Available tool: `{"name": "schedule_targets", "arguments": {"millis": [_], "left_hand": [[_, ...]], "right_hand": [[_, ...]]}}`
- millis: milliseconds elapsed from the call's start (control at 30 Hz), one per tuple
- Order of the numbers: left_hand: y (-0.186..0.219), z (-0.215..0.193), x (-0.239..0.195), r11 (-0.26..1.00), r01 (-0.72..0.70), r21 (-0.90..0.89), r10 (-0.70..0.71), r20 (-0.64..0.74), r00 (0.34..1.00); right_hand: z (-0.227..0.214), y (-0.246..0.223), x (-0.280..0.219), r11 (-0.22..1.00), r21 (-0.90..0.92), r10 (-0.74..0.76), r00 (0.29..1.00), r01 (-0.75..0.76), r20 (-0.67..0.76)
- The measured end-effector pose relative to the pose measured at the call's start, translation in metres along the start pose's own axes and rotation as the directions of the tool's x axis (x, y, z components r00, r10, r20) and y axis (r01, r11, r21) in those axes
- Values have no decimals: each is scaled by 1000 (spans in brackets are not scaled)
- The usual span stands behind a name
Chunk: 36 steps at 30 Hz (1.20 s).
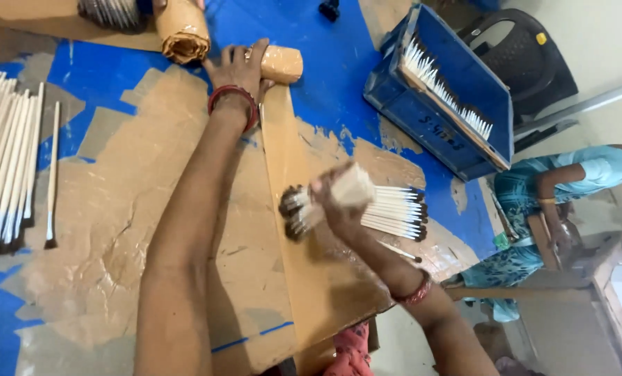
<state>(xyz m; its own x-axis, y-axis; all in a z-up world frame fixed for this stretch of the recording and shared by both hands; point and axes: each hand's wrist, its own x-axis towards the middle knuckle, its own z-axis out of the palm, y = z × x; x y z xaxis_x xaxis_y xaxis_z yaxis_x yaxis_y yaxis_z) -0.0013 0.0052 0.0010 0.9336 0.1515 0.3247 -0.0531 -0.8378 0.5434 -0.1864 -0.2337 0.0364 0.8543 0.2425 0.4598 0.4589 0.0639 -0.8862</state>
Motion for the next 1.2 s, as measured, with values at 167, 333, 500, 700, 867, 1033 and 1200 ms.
{"name": "schedule_targets", "arguments": {"millis": [167,333,500,700,867,1033,1200], "left_hand": [[2,-3,2,1000,17,7,-17,24,1000],[3,3,11,998,27,57,-33,104,994],[-5,11,10,999,10,31,-11,45,999],[4,-8,6,1000,29,-5,-28,82,996],[2,-10,1,1000,1,15,-2,74,997],[4,-8,2,998,-28,50,24,88,996],[1,-6,-2,999,-21,40,18,64,998]], "right_hand": [[26,57,88,995,-103,-5,979,-17,-204],[49,43,162,938,-347,-63,995,31,-79],[56,87,196,955,-267,-229,894,130,-384],[27,32,200,948,-299,-97,994,109,55],[24,-29,107,982,-91,-137,959,164,248],[-15,-103,-1,974,-204,11,877,100,480],[-85,-77,-144,983,174,-79,987,54,139]]}}
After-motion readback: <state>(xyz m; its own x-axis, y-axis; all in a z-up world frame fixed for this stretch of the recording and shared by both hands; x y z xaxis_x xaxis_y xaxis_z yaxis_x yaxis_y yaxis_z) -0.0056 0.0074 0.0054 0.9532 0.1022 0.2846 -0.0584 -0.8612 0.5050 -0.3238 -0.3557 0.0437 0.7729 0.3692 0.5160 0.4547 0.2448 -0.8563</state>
